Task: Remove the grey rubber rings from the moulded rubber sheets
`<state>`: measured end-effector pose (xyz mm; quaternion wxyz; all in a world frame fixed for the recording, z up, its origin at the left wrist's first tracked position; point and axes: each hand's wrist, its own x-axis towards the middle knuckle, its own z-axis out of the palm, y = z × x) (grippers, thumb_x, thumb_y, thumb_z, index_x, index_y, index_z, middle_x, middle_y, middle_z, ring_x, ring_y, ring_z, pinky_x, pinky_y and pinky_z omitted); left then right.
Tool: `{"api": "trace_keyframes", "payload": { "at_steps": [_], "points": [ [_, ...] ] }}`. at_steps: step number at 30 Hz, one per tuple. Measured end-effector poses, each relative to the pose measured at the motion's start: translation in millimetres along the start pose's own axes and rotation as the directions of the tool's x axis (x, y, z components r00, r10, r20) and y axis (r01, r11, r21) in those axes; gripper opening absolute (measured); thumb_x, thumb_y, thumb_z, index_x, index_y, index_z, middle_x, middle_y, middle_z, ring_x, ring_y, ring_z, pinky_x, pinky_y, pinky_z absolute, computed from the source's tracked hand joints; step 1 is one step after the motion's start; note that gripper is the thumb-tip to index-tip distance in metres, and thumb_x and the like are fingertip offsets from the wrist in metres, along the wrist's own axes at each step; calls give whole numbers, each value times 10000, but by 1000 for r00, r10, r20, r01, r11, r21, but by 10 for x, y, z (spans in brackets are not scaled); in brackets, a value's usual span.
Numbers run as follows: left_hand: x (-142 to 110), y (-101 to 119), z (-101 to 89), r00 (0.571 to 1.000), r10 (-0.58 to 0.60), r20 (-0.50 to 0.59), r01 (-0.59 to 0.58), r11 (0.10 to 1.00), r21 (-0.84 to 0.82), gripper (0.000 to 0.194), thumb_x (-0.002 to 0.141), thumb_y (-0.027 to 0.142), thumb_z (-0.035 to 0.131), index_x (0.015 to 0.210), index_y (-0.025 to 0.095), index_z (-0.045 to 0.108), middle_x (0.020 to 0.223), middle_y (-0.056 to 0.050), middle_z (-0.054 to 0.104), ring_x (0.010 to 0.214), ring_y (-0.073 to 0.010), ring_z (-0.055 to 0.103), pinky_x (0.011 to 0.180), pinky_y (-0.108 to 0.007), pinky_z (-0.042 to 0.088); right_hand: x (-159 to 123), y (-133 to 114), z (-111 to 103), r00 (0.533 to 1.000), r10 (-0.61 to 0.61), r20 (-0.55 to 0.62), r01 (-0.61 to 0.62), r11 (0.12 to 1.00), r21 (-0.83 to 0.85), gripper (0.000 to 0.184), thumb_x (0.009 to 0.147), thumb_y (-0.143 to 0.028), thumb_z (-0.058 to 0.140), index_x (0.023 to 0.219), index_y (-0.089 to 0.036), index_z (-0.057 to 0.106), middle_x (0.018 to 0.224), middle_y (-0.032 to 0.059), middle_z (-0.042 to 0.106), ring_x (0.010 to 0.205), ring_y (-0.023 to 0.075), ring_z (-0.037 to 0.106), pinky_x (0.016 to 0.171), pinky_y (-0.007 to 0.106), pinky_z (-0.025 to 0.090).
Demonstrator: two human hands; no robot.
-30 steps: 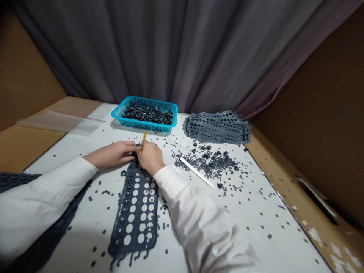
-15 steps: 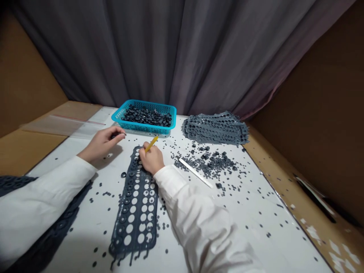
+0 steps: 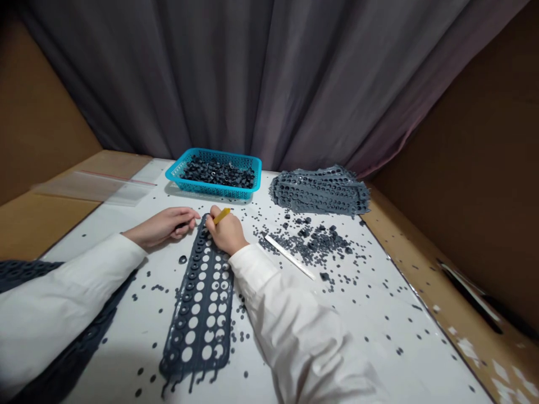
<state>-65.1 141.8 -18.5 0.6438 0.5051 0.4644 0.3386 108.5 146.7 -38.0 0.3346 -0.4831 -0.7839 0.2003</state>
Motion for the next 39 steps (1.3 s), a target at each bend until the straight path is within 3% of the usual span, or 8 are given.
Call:
{"api": "trace_keyframes", "payload": {
  "at_steps": [4,6,8,10,14,18,30,39],
  "points": [
    [21,-66,-15,992,125,14,-123,938,324,220,727,288,587,894,158,647,732,-25,639,455,-72,439,423,-208,329,-3,3,-23,988,97,-119,-69,973,221,201,832,-278,387,642,-209,384,550,-34,484,582,129,488,588,219,353],
    [28,-73,-23,976,210,54,-209,837,505,201,722,301,592,834,166,689,776,-38,684,615,-136,565,576,-256,436,-9,4,-25,983,164,-84,-134,948,290,190,802,-244,404,617,-207,382,502,-42,483,542,122,497,576,217,369],
    [29,-72,-30,960,260,98,-265,747,610,186,720,305,593,784,174,708,810,-45,708,766,-188,609,724,-295,456,-21,10,-11,979,205,-1,-193,927,321,176,771,-216,416,597,-203,392,468,-48,481,492,113,493,547,213,371],
    [28,-73,-34,955,271,121,-281,694,663,189,721,301,589,786,172,712,807,-47,713,774,-198,615,740,-303,457,-34,17,13,976,215,47,-218,917,335,167,759,-209,418,592,-199,402,456,-52,484,465,106,494,525,209,369],
    [21,-71,-34,940,290,181,-329,617,715,210,707,270,589,840,155,703,763,-47,694,681,-175,596,631,-269,450,-38,25,34,980,195,45,-199,915,352,169,754,-208,427,587,-198,404,450,-54,486,456,105,507,512,205,367],
    [12,-41,-31,904,320,283,-418,524,742,197,713,239,583,855,159,695,775,-45,675,718,-173,593,662,-268,444,-16,18,-3,978,209,14,-200,908,368,175,763,-212,426,593,-201,387,458,-51,493,465,109,515,517,207,375],
    [-4,-22,0,832,376,409,-529,313,789,131,746,198,574,841,144,646,770,-31,614,722,-150,562,682,-249,421,-46,-105,-20,979,191,67,-197,975,101,173,773,-201,415,601,-200,401,516,-19,501,552,127,492,556,215,348],
    [-10,-15,19,809,356,468,-566,259,782,157,796,187,525,904,153,634,840,-48,601,788,-165,569,736,-269,432,-42,-100,-1,970,235,63,-239,969,56,161,780,-209,408,621,-197,425,566,4,530,598,143,509,571,223,353]
  ]
}}
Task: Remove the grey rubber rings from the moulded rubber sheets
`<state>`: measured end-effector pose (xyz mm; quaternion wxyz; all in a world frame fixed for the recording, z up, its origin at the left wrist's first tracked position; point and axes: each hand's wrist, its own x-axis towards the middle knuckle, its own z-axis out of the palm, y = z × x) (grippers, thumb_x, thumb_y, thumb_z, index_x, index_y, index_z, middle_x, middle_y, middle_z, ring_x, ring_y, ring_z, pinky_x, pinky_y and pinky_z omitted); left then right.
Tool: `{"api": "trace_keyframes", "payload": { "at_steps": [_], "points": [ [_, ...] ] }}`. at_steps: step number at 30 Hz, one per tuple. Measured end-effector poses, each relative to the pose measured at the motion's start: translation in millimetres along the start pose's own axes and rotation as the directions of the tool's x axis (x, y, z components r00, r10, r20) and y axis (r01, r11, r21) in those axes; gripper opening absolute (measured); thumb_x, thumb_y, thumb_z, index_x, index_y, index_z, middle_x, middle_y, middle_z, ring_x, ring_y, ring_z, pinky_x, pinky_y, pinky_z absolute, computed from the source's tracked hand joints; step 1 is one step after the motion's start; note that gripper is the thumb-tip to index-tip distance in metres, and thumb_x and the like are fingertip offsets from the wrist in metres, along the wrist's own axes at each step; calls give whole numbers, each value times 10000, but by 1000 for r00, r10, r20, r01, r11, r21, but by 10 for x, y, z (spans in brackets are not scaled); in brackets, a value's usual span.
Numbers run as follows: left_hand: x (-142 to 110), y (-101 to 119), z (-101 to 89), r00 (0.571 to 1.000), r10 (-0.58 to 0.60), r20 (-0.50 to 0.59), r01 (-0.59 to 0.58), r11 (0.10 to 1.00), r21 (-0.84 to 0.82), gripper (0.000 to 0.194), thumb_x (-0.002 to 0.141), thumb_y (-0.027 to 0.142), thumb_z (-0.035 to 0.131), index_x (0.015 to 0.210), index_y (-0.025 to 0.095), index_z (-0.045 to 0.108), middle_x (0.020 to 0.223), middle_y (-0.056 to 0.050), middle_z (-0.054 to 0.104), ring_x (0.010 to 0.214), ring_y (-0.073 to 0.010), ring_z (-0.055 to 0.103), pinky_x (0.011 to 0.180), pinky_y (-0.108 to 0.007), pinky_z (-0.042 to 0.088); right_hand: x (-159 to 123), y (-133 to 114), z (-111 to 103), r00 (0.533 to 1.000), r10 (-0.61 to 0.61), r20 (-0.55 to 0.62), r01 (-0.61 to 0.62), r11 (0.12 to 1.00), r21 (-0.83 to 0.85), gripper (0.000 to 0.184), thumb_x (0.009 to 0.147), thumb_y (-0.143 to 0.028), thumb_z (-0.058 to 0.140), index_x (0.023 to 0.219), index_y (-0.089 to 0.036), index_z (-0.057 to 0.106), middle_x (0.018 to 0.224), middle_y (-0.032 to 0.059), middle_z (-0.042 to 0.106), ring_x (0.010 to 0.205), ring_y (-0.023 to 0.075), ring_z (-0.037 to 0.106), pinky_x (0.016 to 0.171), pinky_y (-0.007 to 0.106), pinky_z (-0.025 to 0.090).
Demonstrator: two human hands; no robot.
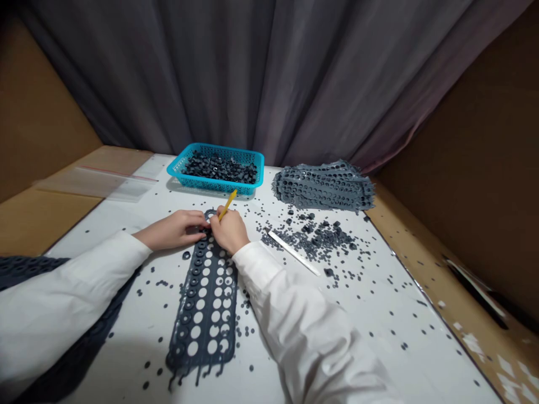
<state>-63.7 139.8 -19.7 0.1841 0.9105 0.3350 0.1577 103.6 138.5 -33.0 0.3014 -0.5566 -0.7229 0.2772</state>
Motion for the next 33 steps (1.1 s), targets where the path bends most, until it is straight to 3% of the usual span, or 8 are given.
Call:
{"api": "trace_keyframes", "payload": {
  "at_steps": [7,11,15,17,20,22,27,33],
  "points": [
    [-16,0,45,999,5,37,-9,995,100,174,837,178,460,907,150,617,903,-72,592,810,-177,577,742,-279,452,-41,-101,-17,998,-45,33,52,968,-246,119,788,-201,380,742,-185,489,672,57,579,632,168,503,579,256,332],
    [-17,-9,140,1000,-2,11,1,992,124,211,869,187,406,891,160,615,891,-70,609,806,-174,587,737,-281,457,-32,-87,-27,998,-15,61,27,981,-193,124,795,-190,371,725,-187,473,655,48,577,621,158,511,588,245,353],
    [2,-16,145,989,-55,-137,59,998,29,198,863,228,434,814,151,611,799,-58,627,744,-166,584,692,-265,448,-41,-84,-56,997,-8,78,18,991,-129,116,788,-176,377,692,-193,438,624,34,567,597,147,512,579,235,365],
    [3,-30,78,944,-147,-295,138,989,-51,200,857,267,457,798,144,604,775,-52,635,728,-161,580,685,-259,439,-51,-86,-63,997,-13,81,22,994,-108,124,789,-175,375,675,-198,418,602,26,560,585,145,513,569,233,367],
    [-21,-70,-48,820,-330,-467,262,943,-206,234,832,344,495,817,139,606,794,-48,647,750,-171,576,693,-260,435,-51,-64,-55,997,-26,79,31,998,-62,140,784,-168,382,649,-202,394,558,7,545,562,138,516,568,232,375],
    [-46,-89,-96,823,-397,-406,294,910,-293,261,813,375,510,853,142,621,825,-43,656,768,-176,577,702,-261,438,-35,-25,-42,996,-7,87,6,1000,15,148,780,-174,392,636,-203,385,530,-6,536,546,132,524,558,226,382],
    [-56,-48,-63,939,-318,-132,240,880,-409,297,826,355,484,984,159,642,959,-51,668,871,-187,584,775,-270,434,18,91,-22,984,76,160,-120,951,286,134,784,-199,377,651,-208,368,481,-36,525,447,119,528,472,207,380],
    [-27,-4,-15,972,-235,30,232,921,-312,246,801,338,504,791,140,649,727,-20,635,697,-152,549,667,-250,418,12,94,-34,988,18,154,-36,993,112,139,764,-225,435,628,-202,411,515,-17,562,563,139,562,531,215,389]
  ]
}}
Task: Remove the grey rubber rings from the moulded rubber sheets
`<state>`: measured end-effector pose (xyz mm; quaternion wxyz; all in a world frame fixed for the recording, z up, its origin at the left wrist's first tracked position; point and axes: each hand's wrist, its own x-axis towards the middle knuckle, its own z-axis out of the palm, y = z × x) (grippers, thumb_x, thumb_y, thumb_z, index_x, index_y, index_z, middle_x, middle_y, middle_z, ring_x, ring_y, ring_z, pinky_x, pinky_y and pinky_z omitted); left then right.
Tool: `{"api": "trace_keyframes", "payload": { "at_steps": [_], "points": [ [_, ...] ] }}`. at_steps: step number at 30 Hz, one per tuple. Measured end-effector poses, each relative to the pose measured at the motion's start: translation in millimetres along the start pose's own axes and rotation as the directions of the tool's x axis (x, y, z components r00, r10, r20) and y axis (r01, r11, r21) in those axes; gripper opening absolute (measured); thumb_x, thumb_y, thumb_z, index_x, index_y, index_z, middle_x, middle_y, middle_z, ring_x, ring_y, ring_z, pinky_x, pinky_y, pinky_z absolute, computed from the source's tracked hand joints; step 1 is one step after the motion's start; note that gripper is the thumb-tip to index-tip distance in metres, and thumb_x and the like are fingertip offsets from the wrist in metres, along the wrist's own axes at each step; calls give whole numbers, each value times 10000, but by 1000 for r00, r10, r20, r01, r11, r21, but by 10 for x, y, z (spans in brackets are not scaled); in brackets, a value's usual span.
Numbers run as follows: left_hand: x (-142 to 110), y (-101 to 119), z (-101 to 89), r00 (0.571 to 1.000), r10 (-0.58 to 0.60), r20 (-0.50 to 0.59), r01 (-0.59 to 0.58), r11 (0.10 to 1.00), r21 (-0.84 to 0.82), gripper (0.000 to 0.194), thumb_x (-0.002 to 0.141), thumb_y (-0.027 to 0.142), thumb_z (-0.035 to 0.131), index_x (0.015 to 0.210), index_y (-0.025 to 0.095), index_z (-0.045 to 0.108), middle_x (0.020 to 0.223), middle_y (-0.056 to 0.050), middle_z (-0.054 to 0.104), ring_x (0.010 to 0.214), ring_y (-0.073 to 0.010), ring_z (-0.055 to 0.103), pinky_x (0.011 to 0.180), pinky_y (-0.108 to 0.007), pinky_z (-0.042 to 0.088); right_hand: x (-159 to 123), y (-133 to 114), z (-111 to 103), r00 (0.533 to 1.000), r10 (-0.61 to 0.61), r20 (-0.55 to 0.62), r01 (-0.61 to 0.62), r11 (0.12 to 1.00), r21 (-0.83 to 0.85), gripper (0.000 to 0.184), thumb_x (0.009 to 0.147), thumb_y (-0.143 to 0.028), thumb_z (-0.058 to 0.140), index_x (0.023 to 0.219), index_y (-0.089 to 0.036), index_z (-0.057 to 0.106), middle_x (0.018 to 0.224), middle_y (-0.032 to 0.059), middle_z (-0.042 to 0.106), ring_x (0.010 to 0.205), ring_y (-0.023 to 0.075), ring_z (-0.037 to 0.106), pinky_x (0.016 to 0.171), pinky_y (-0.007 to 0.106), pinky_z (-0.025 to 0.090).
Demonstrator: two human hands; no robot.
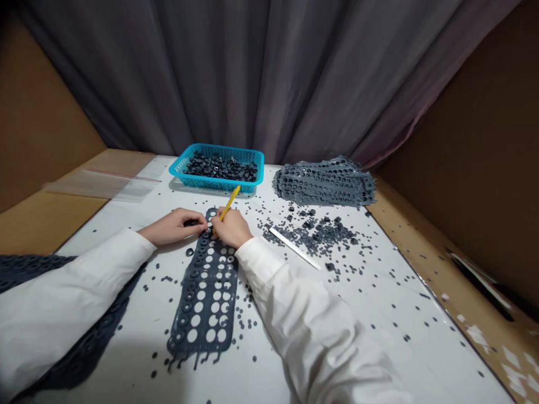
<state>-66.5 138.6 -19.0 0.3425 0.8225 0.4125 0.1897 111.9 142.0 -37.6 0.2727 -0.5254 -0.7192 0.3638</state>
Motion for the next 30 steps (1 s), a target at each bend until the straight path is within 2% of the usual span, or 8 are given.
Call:
{"api": "trace_keyframes", "payload": {
  "at_steps": [5,12,20,23,26,30],
  "points": [
    [-17,31,-5,998,22,58,-27,996,86,197,731,302,576,816,132,630,578,41,486,531,-96,421,502,-196,326,-17,-24,2,1000,-8,-9,7,997,-73,136,780,-220,421,646,-202,430,538,-10,580,628,149,574,581,227,398],
    [-22,86,-28,990,106,91,-122,975,186,190,729,262,549,835,130,635,641,18,523,565,-107,450,543,-212,353,-43,-56,-5,1000,-5,7,5,997,-82,132,791,-230,403,670,-202,449,551,-10,583,638,149,567,581,223,380],
    [-22,57,-33,977,180,115,-201,957,208,120,705,179,527,782,140,611,665,12,539,589,-111,475,559,-209,372,-103,-218,-47,997,-58,55,71,958,-277,142,798,-225,382,721,-193,497,701,33,620,685,163,543,576,233,341],
    [-10,49,-35,968,201,148,-233,943,240,139,733,183,527,821,141,627,723,-18,590,637,-133,524,607,-229,401,-126,-253,-43,994,-86,69,105,931,-350,150,805,-249,382,765,-192,515,753,50,627,697,179,539,565,245,320],
    [0,44,4,968,200,151,-235,932,275,155,786,190,502,850,141,634,806,-61,635,726,-165,574,679,-259,427,-129,-255,-44,995,-69,68,89,932,-351,145,803,-233,377,766,-193,511,746,48,624,696,180,538,553,245,308],
    [-1,60,39,974,200,107,-224,922,315,161,816,196,479,812,144,632,794,-67,644,730,-174,583,684,-270,430,-112,-236,-54,996,-48,73,68,946,-316,149,806,-217,372,740,-187,503,727,43,618,683,163,530,567,236,327]
  ]
}}
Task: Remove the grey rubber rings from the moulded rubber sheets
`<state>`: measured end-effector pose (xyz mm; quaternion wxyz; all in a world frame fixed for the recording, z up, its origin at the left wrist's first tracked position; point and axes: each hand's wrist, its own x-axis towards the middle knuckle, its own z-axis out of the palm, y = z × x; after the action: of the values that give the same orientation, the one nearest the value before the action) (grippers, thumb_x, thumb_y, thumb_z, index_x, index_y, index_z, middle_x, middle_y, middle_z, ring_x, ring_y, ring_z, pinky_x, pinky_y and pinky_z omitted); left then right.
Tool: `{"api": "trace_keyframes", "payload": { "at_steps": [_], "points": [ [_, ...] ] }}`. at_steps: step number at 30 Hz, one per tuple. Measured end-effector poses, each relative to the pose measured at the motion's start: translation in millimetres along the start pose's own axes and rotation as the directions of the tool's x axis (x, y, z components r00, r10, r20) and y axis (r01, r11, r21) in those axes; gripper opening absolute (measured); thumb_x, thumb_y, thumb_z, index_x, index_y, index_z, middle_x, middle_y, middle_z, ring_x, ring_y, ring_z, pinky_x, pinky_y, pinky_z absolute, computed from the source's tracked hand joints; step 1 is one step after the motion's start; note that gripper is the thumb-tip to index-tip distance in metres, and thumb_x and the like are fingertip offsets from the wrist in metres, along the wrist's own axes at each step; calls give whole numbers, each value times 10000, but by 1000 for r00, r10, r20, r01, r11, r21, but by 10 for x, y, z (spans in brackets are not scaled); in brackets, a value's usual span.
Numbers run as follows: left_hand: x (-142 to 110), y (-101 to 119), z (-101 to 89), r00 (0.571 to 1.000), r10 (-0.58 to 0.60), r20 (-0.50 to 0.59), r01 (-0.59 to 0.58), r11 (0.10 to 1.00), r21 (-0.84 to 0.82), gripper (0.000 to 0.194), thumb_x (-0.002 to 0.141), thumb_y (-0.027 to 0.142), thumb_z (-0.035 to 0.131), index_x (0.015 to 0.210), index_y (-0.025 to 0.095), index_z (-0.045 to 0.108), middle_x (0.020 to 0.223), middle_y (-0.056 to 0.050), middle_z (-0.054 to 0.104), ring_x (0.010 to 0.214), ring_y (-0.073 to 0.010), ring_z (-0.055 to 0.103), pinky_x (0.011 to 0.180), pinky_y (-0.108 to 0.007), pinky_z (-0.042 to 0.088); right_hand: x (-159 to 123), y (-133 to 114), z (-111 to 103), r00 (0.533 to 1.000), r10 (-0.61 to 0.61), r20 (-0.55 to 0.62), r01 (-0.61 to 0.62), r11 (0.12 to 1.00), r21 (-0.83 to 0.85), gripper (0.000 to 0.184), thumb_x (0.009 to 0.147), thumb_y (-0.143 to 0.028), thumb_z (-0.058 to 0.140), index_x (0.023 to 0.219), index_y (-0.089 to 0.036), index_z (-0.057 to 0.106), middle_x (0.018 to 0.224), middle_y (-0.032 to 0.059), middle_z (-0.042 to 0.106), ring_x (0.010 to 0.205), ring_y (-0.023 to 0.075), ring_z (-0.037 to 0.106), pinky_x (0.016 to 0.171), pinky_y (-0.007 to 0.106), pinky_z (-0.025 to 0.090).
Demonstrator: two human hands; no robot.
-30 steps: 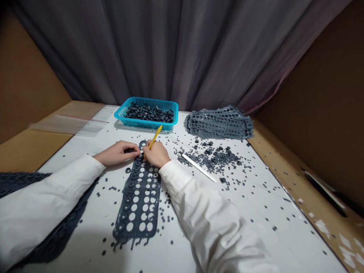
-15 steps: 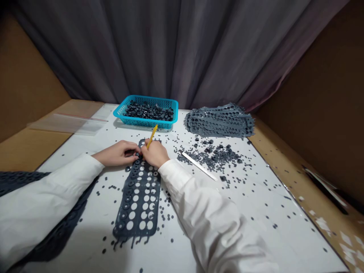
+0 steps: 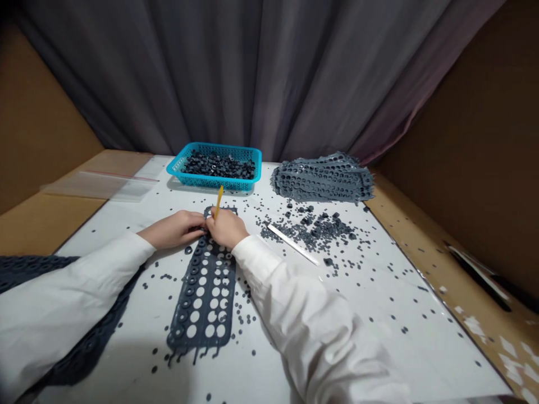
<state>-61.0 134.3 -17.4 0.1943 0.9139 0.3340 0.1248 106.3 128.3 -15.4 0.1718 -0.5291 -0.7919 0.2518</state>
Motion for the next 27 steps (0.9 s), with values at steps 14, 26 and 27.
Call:
{"api": "trace_keyframes", "payload": {
  "at_steps": [14,26,27],
  "points": [
    [-26,14,-219,982,-190,2,185,954,-235,201,797,266,449,851,158,610,744,10,621,693,-139,543,657,-227,412,42,74,-1,999,-11,-38,22,954,300,126,766,-228,453,646,-195,440,526,-37,514,577,122,537,567,205,372],
    [-29,-3,-177,976,-192,105,210,954,-214,249,806,336,469,729,148,613,663,9,621,643,-140,546,620,-220,399,18,57,-4,997,-55,-55,66,970,233,135,717,-180,470,587,-191,439,495,-26,525,565,124,529,554,206,352],
    [-29,-12,-173,975,-187,116,209,953,-221,264,818,344,457,755,147,622,682,2,632,652,-143,553,627,-225,405,16,55,-2,997,-58,-52,68,971,231,137,721,-185,471,588,-192,439,501,-23,528,568,125,529,552,207,350]
  ]
}}
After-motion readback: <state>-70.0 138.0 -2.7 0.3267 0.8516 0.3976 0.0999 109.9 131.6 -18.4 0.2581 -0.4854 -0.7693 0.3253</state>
